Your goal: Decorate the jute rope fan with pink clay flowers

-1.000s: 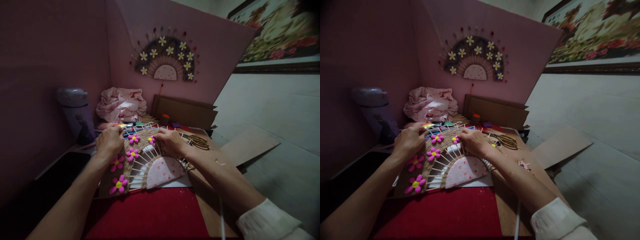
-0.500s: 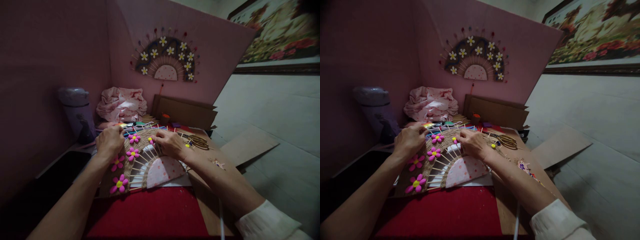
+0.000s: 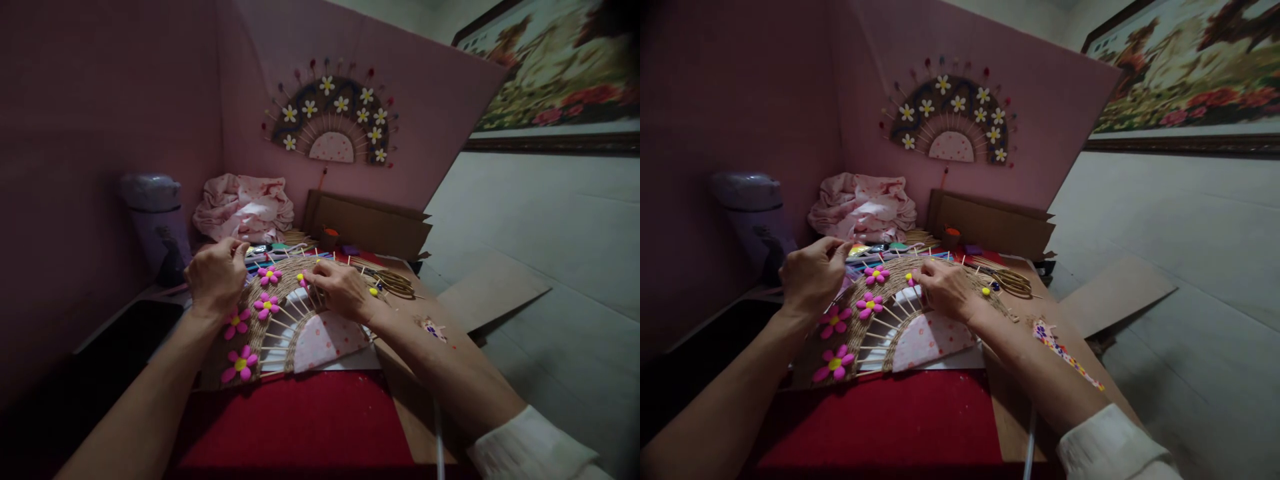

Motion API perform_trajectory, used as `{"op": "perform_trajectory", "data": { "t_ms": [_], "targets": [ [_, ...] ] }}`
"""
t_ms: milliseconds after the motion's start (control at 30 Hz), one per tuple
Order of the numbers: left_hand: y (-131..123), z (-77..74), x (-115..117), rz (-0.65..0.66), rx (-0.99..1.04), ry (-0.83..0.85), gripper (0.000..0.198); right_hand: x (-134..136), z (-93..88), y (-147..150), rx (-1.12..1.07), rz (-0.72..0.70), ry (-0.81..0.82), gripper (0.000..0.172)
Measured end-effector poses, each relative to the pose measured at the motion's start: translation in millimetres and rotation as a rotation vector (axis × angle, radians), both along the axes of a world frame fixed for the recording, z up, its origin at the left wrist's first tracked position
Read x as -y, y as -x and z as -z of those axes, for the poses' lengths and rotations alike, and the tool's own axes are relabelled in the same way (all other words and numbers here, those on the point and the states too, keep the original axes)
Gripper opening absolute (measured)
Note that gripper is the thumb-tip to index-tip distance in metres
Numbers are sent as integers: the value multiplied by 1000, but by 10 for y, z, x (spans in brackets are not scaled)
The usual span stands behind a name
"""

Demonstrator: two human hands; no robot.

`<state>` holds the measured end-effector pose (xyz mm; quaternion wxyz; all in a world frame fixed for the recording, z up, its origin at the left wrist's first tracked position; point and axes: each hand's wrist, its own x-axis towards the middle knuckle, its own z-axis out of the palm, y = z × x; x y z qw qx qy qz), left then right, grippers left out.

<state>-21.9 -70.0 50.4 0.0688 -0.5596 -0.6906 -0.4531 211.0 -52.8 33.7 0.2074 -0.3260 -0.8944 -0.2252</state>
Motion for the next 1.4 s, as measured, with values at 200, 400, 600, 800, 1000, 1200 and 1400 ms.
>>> {"op": "perform_trajectory", "data": {
  "t_ms": [200,400,600,800,1000,1200,1400],
  "targets": [
    [-42,-6,-51,467,589,-232,22,217,-106,-126,-421,2,88,43],
    [-317,-65,166,851,833,-99,27,521,-23,-78,-753,-116,167,28],
    [-654,-66,364,1135,1050,300,38,653,43,61,-809,-237,266,23],
    [-856,-23,363,1084,889,323,45,654,123,57,-821,-217,272,21],
    [-950,26,332,1080,788,245,42,651,131,25,-867,-159,308,11],
    [-895,88,363,1127,725,348,32,617,181,-46,-781,-139,228,3],
    [-824,159,358,1180,956,385,25,638,200,-35,-772,-156,189,7]
  ]
}}
